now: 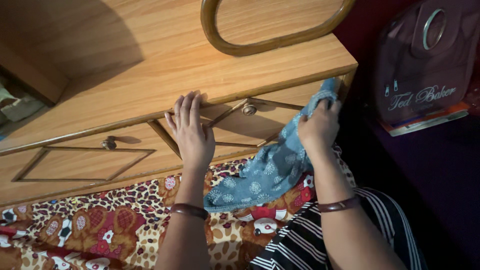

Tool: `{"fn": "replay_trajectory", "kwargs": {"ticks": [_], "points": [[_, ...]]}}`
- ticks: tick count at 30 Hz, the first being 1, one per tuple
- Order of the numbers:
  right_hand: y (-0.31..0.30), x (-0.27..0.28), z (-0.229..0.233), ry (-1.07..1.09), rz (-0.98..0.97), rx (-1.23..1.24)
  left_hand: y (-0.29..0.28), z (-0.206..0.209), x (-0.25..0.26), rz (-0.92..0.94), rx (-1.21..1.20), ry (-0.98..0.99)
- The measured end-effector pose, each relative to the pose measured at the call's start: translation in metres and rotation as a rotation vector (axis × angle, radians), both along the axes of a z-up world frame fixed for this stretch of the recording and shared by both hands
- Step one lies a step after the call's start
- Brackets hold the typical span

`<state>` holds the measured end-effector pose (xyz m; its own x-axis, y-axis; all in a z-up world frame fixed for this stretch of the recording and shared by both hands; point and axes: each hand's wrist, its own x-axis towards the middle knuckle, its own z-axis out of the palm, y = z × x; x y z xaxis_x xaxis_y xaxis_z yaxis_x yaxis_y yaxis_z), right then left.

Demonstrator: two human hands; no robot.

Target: The person wipes the surface of a wooden dresser with a blue cloth. They clean the top surface, the front edges, and the drawer fronts in a continuous motion.

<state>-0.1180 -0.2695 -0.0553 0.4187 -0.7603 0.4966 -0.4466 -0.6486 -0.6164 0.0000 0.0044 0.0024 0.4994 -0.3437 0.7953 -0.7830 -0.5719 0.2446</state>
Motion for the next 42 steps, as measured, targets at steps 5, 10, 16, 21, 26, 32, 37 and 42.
{"fn": "replay_trajectory", "kwargs": {"ticks": [5, 10, 16, 21, 26, 32, 37, 42], "points": [[0.002, -0.004, 0.005, 0.020, -0.072, 0.083, 0.000, -0.001, 0.002, 0.006, 0.004, 0.005], [0.000, -0.004, 0.006, 0.084, -0.049, 0.010, -0.002, -0.001, 0.000, 0.018, 0.005, 0.012], [0.003, -0.003, 0.008, 0.101, -0.150, 0.013, 0.001, 0.001, 0.001, 0.005, 0.023, 0.016], [-0.006, -0.002, 0.001, 0.072, -0.119, 0.053, 0.002, 0.002, 0.001, 0.017, 0.024, 0.024], [-0.033, 0.000, -0.020, -0.120, -0.064, -0.011, 0.003, 0.000, 0.002, -0.007, 0.022, 0.030], [-0.027, 0.004, -0.026, -0.119, 0.013, -0.073, 0.002, -0.005, 0.004, 0.001, 0.001, 0.002], [0.029, 0.010, -0.011, 0.023, 0.104, -0.147, -0.001, -0.005, 0.003, 0.009, -0.022, -0.005], [0.021, -0.014, 0.001, 0.234, 0.039, -0.049, 0.000, -0.004, 0.003, 0.028, 0.012, -0.004]]}}
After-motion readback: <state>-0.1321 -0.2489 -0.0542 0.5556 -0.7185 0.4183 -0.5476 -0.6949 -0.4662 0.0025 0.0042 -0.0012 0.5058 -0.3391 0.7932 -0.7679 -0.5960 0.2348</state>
